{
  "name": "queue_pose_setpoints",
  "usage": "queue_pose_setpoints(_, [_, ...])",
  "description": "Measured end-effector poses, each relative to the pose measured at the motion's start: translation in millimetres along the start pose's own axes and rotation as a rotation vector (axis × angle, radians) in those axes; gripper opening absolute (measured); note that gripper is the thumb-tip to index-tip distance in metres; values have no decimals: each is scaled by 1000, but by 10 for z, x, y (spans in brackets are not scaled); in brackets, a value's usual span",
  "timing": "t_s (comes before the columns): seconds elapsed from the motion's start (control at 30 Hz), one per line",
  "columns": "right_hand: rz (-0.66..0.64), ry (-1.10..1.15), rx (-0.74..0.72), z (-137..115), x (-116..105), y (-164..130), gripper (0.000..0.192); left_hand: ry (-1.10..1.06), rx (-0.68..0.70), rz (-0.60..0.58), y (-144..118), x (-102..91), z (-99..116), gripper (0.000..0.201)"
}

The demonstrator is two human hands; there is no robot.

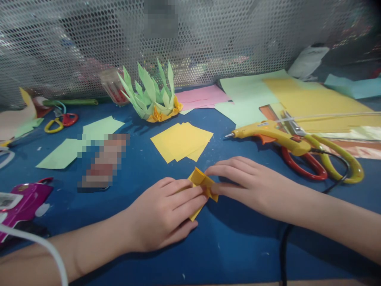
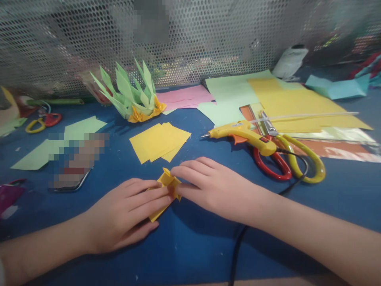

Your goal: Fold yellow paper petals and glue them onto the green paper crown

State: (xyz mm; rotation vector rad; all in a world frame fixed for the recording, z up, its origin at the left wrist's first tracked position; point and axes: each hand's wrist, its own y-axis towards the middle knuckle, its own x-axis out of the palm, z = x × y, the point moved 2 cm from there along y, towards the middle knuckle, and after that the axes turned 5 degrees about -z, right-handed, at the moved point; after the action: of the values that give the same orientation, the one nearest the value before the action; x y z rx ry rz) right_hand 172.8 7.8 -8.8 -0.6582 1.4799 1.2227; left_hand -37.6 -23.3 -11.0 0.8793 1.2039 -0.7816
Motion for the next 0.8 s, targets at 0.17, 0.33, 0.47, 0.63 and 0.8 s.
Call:
queue_pose_setpoints(0.17, [15, -55, -8, 12, -26, -9, 29, -34, -17, -13, -12, 31, -13, 35])
queue_pose_setpoints(0.33, [52, -113, -37, 9, -103, 14, 27, -21, -13, -20, 14, 4, -16, 34])
queue_pose_setpoints(0.47, [39, -133, -77, -8, -133, 22, 30, -18, -3, -46, 19, -21, -8, 34])
queue_pose_setpoints(0.63, [44, -190, -76, -62, -91, 1, 23, -4, 4, -53, 12, -35, 11, 34])
queue_pose_setpoints(0.8, [50, -304, 29, -208, -72, 15, 29, 31, 12, -29, 30, -23, 29, 33])
